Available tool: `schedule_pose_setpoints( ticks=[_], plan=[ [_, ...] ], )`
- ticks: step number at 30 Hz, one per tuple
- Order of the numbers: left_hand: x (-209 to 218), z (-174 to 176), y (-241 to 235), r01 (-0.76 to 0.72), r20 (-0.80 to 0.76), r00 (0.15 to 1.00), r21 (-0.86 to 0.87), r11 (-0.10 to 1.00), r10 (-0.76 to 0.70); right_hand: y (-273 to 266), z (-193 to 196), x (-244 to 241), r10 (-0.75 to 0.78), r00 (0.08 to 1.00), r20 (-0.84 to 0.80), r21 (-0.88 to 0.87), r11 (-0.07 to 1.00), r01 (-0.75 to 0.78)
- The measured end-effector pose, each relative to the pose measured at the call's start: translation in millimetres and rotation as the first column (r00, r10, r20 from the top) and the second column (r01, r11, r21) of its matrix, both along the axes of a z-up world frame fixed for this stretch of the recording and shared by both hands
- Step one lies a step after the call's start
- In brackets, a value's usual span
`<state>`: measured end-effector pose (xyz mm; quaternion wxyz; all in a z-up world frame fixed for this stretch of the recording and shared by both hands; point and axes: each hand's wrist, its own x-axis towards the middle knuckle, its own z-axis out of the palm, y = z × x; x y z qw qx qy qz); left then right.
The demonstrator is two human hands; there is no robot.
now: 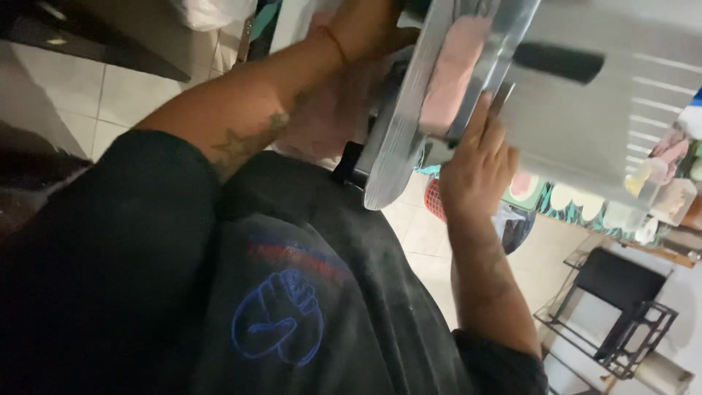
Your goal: Slicing meat using a manual commercial meat slicer
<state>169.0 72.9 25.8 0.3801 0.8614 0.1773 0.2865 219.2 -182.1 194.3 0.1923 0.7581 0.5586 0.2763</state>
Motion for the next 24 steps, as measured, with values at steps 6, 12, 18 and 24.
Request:
schedule_pose_setpoints(
  ticks=[6,12,18,24],
  plan=[
    [11.9,-9.6,-7.3,-0.064,0.129,0.989,-0.077,0.995,0.074,53.8,-8.6,60.3,0.081,0.997,0.005,0.075,0.994,-0.082],
    [15.7,-9.0,-23.0,-0.074,0.274,0.955,-0.158,0.985,0.115,100.1,-7.5,98.1,-0.012,0.995,-0.101,0.039,0.999,0.016],
    [-35.0,5.9,-21.7,-0.033,0.087,0.994,-0.317,0.948,0.064,109.4,-17.4,119.1,0.294,0.954,0.048,0.204,0.933,-0.298],
    [-116.8,78.0,-18.0,-0.018,-0.081,0.997,-0.433,0.901,-0.019,80.6,-8.9,78.5,0.202,0.979,-0.018,0.186,0.963,-0.195]
  ],
)
